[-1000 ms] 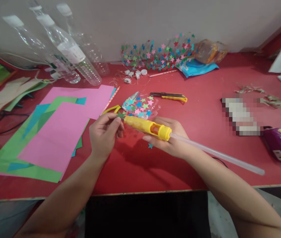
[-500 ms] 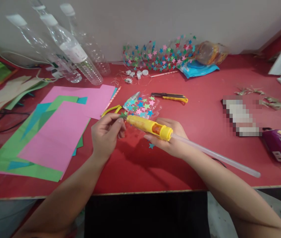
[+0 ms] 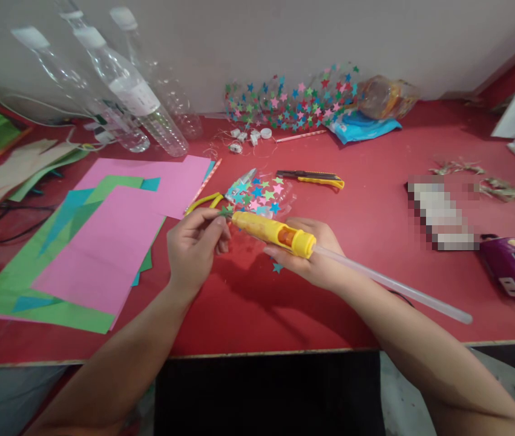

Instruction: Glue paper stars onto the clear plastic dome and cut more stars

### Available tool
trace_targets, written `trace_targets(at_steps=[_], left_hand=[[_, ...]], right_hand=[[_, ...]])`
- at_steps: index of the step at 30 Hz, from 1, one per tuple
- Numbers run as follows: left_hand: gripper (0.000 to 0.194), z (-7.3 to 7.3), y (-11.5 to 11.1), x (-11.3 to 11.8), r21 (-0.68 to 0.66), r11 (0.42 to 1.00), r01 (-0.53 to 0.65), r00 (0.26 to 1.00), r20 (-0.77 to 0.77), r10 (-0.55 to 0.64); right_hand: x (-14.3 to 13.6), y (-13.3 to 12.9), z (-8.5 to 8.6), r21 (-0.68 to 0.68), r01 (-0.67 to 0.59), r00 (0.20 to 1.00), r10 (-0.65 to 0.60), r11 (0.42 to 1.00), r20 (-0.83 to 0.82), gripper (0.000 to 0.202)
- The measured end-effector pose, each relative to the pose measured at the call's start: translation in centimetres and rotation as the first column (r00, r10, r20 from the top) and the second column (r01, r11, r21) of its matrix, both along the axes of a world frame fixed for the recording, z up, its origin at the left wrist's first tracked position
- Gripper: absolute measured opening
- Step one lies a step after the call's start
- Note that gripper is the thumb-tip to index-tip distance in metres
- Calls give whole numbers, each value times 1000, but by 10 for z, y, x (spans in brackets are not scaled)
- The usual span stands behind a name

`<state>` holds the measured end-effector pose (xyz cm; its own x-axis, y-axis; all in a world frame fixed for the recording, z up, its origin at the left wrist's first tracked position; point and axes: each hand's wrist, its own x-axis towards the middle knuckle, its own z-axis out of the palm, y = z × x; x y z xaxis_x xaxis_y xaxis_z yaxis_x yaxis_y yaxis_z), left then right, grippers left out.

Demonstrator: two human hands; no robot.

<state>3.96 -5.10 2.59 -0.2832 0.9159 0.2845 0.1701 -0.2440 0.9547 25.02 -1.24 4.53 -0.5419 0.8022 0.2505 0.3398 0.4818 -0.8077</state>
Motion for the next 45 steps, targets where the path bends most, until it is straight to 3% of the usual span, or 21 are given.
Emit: trace_targets(at_steps=[16,20,22,24,26,28,30,32,34,36,40,43,45], left_hand=[[10,2,0,0,9,1000,-5,999,-33,6],[12,-1,0,-2,72,997,-31,983,-176,44],[11,-2,1,-5,204,978,-50,922,-368,124],[9,-2,0,-8,362,932,-13,806,-548,224],[10,0,-1,-8,446,893,54,727,-631,271],[10,2,-4,-6,431,899,76,751,-618,233],[10,4,-7,-3,353,932,77,824,-549,140],[9,6,-9,1,269,959,88,877,-478,53],[10,6,-10,3,222,970,100,897,-443,9],[12,5,-11,3,198,975,103,905,-425,-9],[11,3,-13,3,157,983,97,928,-371,-32],[10,4,-16,5,86,988,128,950,-298,-97],[12,5,-18,8,13,984,176,959,-228,-169]], right_hand=[[0,1,-3,50,-23,1000,23,998,-4,33],[0,2,0,132,-26,999,22,991,34,35],[0,2,2,221,-39,998,26,975,58,34],[1,3,3,324,-59,997,37,944,74,33],[2,2,3,410,-59,998,38,910,59,29],[4,3,3,464,22,1000,-24,885,-2,19],[8,8,4,502,166,986,-149,849,-75,10],[16,16,8,533,272,958,-279,801,-70,12],[26,27,11,553,264,935,-350,790,53,9],[39,39,11,532,235,902,-386,814,192,23],[65,55,-5,391,30,790,-261,920,554,37],[75,60,-21,331,-56,686,-205,942,698,30],[74,59,-24,362,-61,646,-240,930,725,25]])
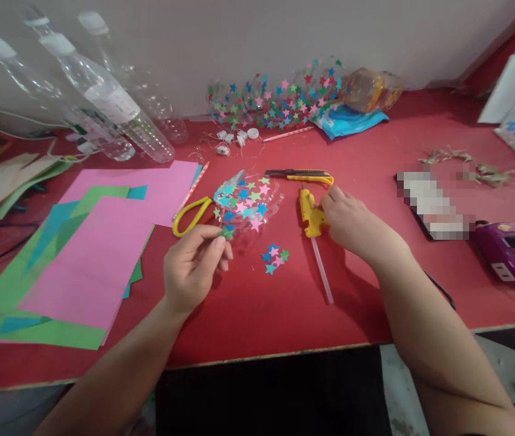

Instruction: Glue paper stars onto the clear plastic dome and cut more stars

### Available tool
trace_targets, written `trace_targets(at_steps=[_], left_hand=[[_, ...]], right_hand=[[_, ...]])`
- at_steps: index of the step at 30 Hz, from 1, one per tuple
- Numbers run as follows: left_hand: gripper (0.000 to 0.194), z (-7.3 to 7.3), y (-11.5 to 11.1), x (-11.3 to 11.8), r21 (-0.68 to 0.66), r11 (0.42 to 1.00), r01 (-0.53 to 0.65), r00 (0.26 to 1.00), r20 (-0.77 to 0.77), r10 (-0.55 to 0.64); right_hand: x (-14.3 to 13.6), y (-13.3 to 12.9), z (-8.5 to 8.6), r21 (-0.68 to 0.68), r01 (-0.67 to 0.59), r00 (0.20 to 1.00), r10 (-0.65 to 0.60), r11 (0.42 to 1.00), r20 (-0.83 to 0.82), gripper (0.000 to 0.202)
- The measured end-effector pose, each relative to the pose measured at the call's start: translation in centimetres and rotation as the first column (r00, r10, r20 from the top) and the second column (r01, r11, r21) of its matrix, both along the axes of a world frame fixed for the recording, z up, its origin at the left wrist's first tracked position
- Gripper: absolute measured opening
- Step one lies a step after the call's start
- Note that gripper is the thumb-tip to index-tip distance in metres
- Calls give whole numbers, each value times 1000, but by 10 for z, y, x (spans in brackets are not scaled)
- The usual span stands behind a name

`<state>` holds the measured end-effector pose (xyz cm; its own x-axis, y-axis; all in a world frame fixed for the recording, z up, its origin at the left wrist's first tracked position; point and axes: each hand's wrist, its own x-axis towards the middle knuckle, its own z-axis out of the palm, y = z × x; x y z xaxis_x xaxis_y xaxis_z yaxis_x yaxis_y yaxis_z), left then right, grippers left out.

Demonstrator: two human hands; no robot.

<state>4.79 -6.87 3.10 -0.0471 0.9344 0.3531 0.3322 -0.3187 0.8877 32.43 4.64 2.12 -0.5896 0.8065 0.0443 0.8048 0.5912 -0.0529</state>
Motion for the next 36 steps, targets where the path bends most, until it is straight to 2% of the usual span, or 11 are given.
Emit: trace_targets(at_steps=[5,8,11,15,20,22,24,26,28,31,36], left_hand=[[17,4,-3,8,-262,951,162,966,240,-98],[18,5,-3,10,-407,850,333,889,437,-139],[19,4,-1,11,-469,738,486,793,591,-146],[17,3,1,10,-485,649,586,706,699,-114],[17,4,1,10,-478,597,644,666,735,-129],[18,5,-1,11,-486,621,614,709,686,-164],[19,6,-3,10,-485,717,501,818,535,-210],[15,6,-4,10,-403,851,336,933,268,-241],[8,4,-5,10,-251,941,226,971,-16,-238],[14,-1,-4,12,-108,972,208,948,-222,-228],[30,-6,-4,18,-102,966,239,943,-212,-256]], right_hand=[[-27,-21,29,268,-64,989,97,961,-112,13],[-51,-42,42,314,-273,868,373,909,-327,12],[-66,-57,39,395,-442,753,573,805,-323,15],[-72,-61,27,379,-442,692,578,813,-433,17],[-75,-60,27,217,-468,593,486,857,-642,11],[-75,-59,29,139,-491,559,433,860,-707,10],[-74,-57,32,97,-468,544,373,878,-751,9],[-70,-51,33,46,-336,560,239,941,-793,7],[-66,-43,32,-79,-158,566,25,984,-824,6],[-63,-33,28,-297,-68,548,-213,952,-809,6],[-66,-34,24,-407,-61,545,-311,911,-779,7]])
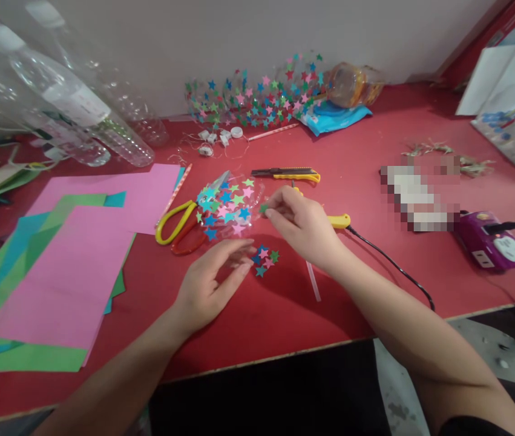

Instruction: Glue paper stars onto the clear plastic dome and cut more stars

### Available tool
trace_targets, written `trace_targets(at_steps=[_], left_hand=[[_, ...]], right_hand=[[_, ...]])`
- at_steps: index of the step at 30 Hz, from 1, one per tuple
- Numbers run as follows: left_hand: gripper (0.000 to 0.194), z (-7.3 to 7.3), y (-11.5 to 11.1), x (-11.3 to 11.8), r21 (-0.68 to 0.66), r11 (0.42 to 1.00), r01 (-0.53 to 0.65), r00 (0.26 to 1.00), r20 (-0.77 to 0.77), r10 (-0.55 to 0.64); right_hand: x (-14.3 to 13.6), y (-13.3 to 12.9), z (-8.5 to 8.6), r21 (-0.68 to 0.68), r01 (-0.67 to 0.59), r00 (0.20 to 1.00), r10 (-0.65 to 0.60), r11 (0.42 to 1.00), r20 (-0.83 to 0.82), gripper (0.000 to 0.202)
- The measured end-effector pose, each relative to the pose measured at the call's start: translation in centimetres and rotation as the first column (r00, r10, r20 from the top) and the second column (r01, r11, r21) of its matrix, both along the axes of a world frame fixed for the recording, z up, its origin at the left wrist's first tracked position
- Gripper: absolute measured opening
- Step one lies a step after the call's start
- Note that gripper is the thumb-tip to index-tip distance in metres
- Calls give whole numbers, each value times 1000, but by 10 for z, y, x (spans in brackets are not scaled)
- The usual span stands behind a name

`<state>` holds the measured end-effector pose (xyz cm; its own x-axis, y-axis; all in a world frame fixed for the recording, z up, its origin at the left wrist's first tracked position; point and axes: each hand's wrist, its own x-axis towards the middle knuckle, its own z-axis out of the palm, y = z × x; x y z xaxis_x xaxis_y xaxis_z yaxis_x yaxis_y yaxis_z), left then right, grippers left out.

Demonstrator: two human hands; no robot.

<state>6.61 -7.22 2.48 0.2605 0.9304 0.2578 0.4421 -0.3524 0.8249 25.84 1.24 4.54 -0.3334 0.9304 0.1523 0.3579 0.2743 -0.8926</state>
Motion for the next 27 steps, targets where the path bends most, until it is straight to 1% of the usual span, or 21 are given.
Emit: trace_targets(at_steps=[2,4,7,10,13,16,19,23,25,27], left_hand=[[33,-1,0,2,-13,1000,-9,1000,7,9],[35,-3,-1,4,-38,998,-46,999,25,47],[42,-7,-2,3,-127,986,-110,986,107,124],[46,-10,-1,3,-193,974,-120,974,166,153],[42,-11,0,3,-225,967,-119,960,222,170],[31,-9,4,3,-267,954,-136,918,328,223],[21,-6,8,3,-312,938,-149,862,425,278],[17,-5,10,1,-358,919,-166,820,468,330],[17,-6,10,0,-376,910,-173,811,470,348],[15,-6,11,0,-385,905,-182,807,467,361]], right_hand=[[-3,-4,1,-12,-3,1000,3,1000,10,7],[-5,-7,2,4,-20,999,20,1000,27,7],[-7,-10,3,45,-67,997,65,997,35,6],[-8,-13,2,84,-113,993,111,990,39,4],[-10,-17,1,139,-159,987,151,977,62,5],[-12,-21,-1,182,-212,975,196,960,103,6],[-13,-23,-6,264,-258,964,232,929,126,8],[-15,-24,-13,374,-290,957,262,881,125,9],[-16,-24,-15,434,-293,956,247,852,161,11],[-17,-25,-15,514,-293,953,205,806,222,13]])
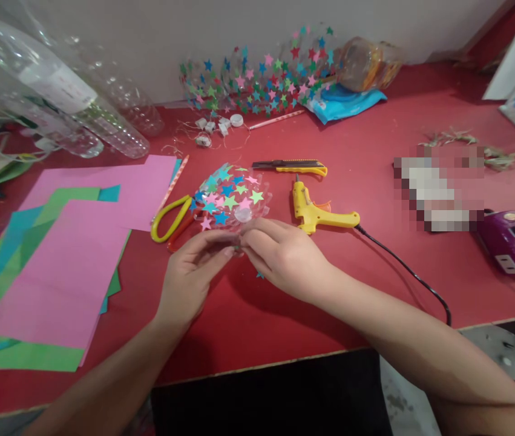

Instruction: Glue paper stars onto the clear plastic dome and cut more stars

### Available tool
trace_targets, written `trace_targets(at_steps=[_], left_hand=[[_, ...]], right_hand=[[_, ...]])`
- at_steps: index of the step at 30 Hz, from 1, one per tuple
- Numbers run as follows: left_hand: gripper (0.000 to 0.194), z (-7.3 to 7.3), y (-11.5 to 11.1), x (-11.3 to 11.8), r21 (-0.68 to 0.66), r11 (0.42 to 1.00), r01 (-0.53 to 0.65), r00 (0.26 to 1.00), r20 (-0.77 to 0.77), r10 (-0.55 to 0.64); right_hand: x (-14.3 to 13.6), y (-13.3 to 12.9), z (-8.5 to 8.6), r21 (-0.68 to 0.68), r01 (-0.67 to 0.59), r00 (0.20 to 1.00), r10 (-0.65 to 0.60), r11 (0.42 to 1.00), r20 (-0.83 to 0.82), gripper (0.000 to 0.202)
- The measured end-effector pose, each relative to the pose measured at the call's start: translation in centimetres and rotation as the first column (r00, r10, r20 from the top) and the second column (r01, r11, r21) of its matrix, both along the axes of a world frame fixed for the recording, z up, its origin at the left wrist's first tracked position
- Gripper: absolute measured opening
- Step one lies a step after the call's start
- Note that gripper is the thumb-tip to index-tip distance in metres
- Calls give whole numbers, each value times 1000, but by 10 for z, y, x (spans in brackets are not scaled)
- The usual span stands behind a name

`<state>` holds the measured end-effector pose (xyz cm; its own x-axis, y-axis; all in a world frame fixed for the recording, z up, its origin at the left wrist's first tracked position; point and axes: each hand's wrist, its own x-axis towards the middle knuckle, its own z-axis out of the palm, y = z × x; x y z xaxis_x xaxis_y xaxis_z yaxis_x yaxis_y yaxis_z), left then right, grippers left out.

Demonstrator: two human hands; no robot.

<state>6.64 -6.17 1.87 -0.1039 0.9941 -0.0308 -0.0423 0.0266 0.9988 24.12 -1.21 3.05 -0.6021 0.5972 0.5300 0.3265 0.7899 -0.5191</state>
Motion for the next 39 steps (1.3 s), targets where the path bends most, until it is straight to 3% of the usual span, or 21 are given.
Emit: trace_targets(at_steps=[5,20,31,39], left_hand=[[13,0,0,2,5,1000,-4,999,-37,5],[9,-4,1,3,89,996,-17,991,-129,28],[7,-5,1,3,10,1000,-5,1000,-8,5],[5,-2,2,3,-8,1000,-21,999,-46,20]], right_hand=[[-1,-1,1,173,18,994,-35,985,99,18],[-3,-3,-2,166,50,994,-66,985,91,15],[-7,-5,1,59,98,993,-102,993,60,16],[-8,-5,2,-73,79,997,-77,994,24,13]])
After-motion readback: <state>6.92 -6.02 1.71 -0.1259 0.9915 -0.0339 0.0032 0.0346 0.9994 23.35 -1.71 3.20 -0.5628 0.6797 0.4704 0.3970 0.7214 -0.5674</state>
